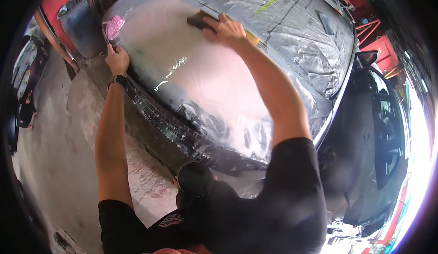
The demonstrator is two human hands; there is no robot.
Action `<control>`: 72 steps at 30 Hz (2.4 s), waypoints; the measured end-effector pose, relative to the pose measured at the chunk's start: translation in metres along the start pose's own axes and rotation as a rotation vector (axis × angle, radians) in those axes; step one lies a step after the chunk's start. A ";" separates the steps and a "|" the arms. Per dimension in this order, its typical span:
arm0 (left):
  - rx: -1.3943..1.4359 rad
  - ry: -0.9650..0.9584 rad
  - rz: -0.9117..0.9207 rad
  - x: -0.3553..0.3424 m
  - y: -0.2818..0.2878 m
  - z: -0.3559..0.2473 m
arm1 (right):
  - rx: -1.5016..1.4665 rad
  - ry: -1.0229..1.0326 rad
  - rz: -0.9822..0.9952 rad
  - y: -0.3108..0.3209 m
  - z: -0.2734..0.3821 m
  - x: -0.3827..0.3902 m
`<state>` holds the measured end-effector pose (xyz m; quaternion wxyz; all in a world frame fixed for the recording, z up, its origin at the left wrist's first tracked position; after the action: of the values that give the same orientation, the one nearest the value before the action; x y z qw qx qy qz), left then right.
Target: The person sands the hood of a car using a sanding block and a pink cloth. They repeatedly rub the surface of the hood, which is covered in a white substance, and occasionally dip the sanding block into a bucket of water.
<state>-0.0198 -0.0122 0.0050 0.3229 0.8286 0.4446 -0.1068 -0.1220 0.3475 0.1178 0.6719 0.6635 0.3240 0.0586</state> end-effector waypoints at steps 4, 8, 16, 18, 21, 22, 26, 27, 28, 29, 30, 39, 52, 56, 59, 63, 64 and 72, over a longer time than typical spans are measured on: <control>-0.048 -0.008 -0.029 0.003 0.020 0.029 | -0.067 0.213 0.066 0.031 0.048 0.139; -0.011 -0.016 -0.035 0.011 0.008 0.010 | -0.117 0.360 0.033 0.055 0.047 0.183; 0.093 0.047 -0.026 0.002 0.001 0.011 | 0.021 0.036 0.091 -0.026 0.090 -0.089; 0.078 0.036 -0.052 0.000 -0.002 0.022 | -0.030 0.114 0.057 -0.028 0.096 -0.072; -0.006 0.039 -0.085 0.007 0.013 0.041 | -0.149 0.385 0.051 -0.003 0.111 0.041; 0.009 0.063 -0.091 0.010 0.014 0.038 | -0.112 0.336 0.226 0.010 0.109 0.081; 0.052 0.075 -0.092 0.019 0.010 0.003 | -0.127 0.522 0.005 0.038 0.097 0.119; 0.044 0.068 -0.094 0.021 0.009 0.003 | -0.109 0.437 0.115 0.023 0.105 0.089; 0.033 0.056 -0.105 0.017 0.014 0.007 | -0.093 0.359 0.216 0.003 0.120 0.044; -0.021 -0.050 -0.142 0.014 0.011 0.021 | -0.099 0.380 0.159 -0.014 0.141 -0.001; -0.010 -0.041 -0.132 0.012 0.011 0.025 | -0.100 0.389 0.098 -0.029 0.161 -0.045; 0.040 0.020 -0.144 0.012 0.020 0.029 | -0.123 0.390 0.145 -0.019 0.182 -0.010; 0.208 0.059 -0.075 0.012 0.009 -0.008 | 0.047 0.059 0.095 -0.059 0.199 -0.150; 0.120 0.072 -0.125 0.017 0.027 0.011 | -0.105 0.396 0.061 -0.036 0.196 -0.037; 0.098 -0.016 -0.149 0.017 0.020 0.018 | -0.091 0.440 0.109 -0.016 0.173 0.010; 0.107 -0.006 -0.125 0.017 0.019 0.011 | -0.043 0.267 0.136 -0.046 0.152 -0.093; 0.131 0.002 -0.099 0.018 0.014 -0.003 | 0.001 0.114 0.162 -0.053 0.133 -0.131; 0.138 0.062 -0.060 0.014 0.018 0.013 | -0.060 0.229 0.126 -0.037 0.152 -0.063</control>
<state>0.0041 -0.0179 -0.0034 0.2479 0.8380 0.4708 -0.1209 -0.1061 0.1814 0.0919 0.6452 0.6509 0.3543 0.1858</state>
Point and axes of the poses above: each hand's wrist, its own x-axis away from the middle knuckle, its own y-axis out of the back of the hand, z = x × y, the point moved 7 cm from there along -x, towards the middle knuckle, and after that the axes turned 8 degrees about -y, right-handed, at the moved point
